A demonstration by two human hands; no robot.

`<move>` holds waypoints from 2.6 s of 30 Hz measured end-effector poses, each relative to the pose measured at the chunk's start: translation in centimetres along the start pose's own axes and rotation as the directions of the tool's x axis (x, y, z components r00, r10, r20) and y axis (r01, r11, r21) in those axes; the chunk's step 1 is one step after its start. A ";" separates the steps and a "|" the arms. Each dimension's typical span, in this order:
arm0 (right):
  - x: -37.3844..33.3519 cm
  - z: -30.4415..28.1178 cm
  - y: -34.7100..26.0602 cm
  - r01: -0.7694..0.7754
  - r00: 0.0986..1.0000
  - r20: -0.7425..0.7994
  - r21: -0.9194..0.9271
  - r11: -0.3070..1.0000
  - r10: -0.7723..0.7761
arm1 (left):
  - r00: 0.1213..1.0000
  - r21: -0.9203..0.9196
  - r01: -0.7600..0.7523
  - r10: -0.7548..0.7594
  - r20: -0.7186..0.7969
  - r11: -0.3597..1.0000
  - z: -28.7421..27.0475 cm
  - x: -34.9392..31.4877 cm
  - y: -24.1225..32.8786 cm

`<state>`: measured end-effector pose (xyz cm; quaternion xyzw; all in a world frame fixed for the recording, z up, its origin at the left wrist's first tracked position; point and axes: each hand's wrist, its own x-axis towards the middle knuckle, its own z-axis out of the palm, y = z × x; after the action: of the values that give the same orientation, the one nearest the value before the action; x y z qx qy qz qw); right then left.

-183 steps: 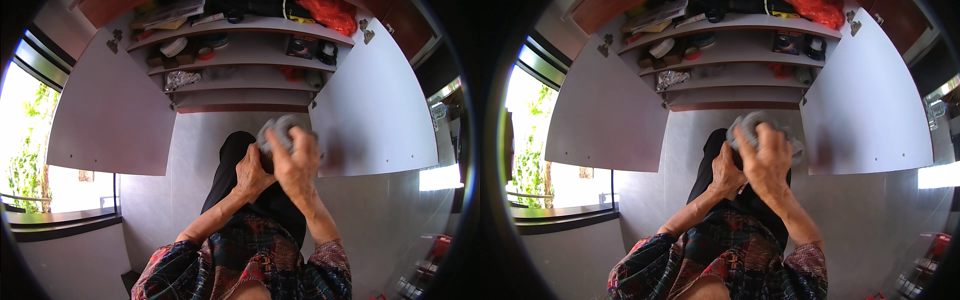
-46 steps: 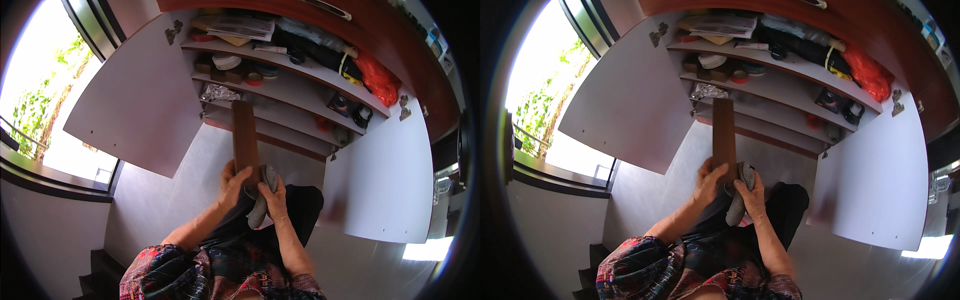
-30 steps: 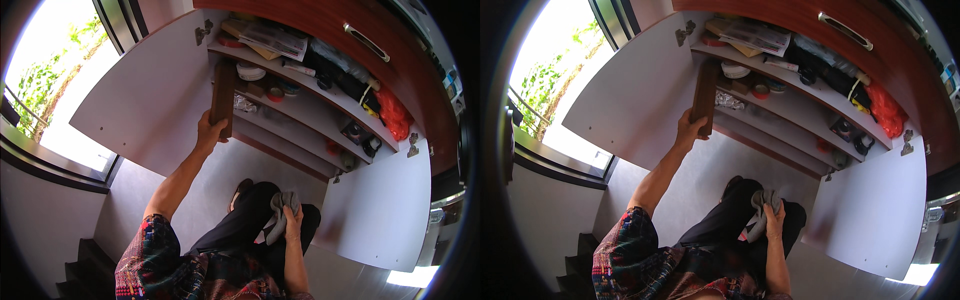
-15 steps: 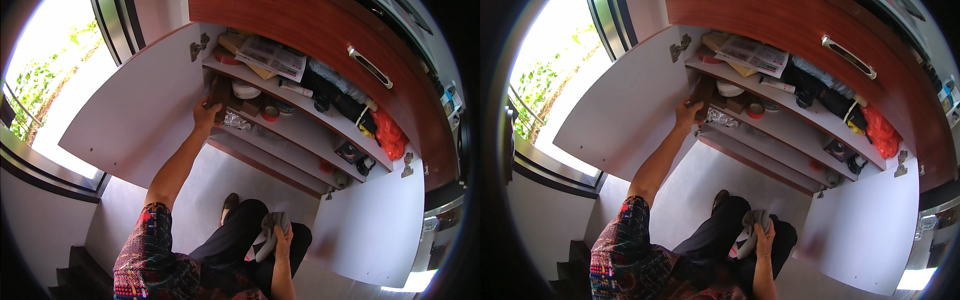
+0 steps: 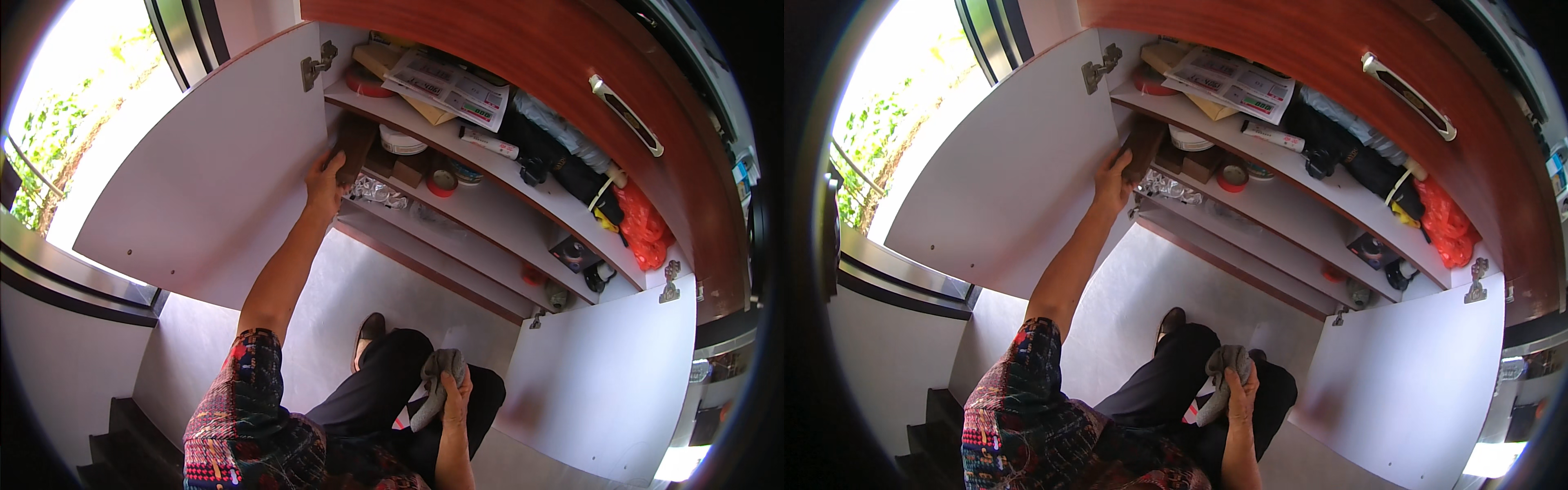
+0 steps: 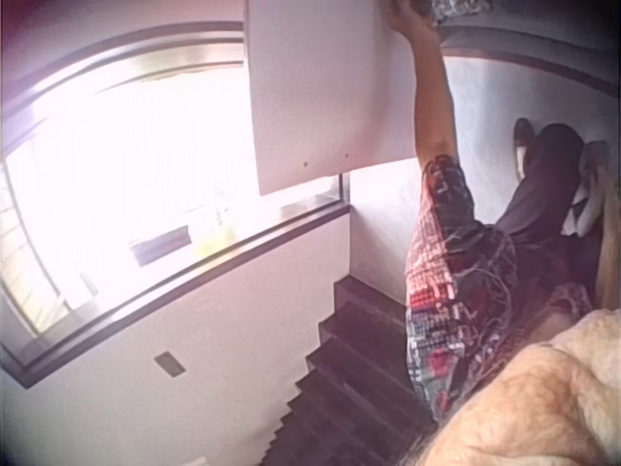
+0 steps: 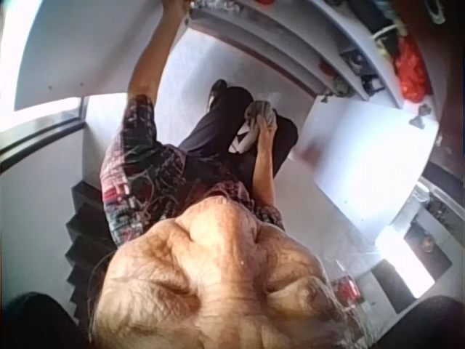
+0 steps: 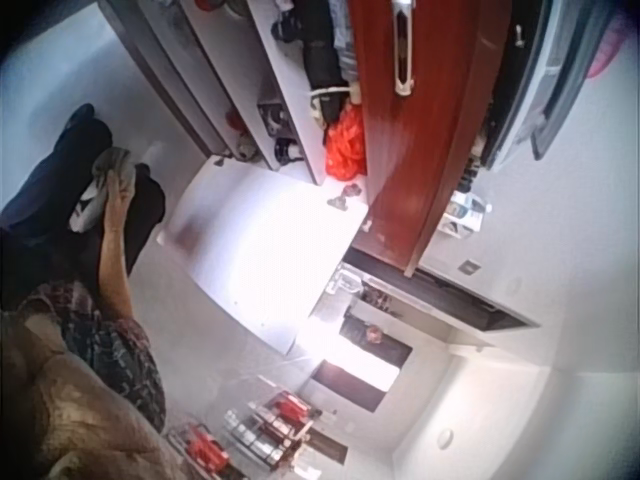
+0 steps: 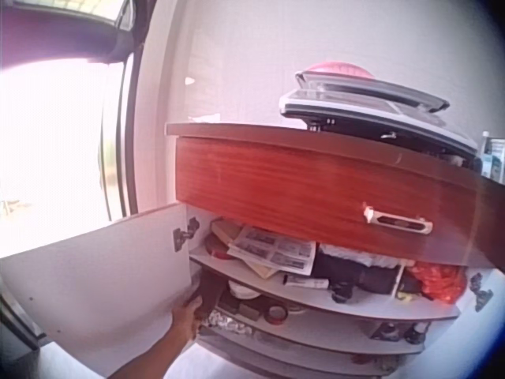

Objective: The person sits on the floor and wipes various items inside an open cabinet using a grey cloth. They clean a black box, a red plastic container, a wooden block, a white tub, and several folded umbrellas, placing each item back on the shelf after wiping it.

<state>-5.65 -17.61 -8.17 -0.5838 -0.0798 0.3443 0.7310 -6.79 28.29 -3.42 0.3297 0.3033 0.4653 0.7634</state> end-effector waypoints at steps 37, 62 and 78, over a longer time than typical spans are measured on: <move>0.6 -0.1 0.6 -0.039 0.998 -0.040 0.058 0.998 0.042 | 0.892 0.509 0.321 -0.075 -0.446 0.799 10.4 3.4 -4.9; -0.1 -0.5 -2.0 -0.122 0.992 0.041 0.583 0.803 0.121 | 0.995 -0.232 0.095 -0.097 0.003 0.968 7.5 -10.8 -2.9; 6.0 7.0 -13.0 0.568 0.479 0.454 -0.813 -0.129 -0.752 | 0.843 -0.119 0.313 -0.218 0.492 0.942 8.9 -24.8 -9.2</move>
<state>0.55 -9.46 4.12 -0.7777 -0.4780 -0.2354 0.3335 -4.70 0.51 -1.42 0.3114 0.1041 0.2874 0.8998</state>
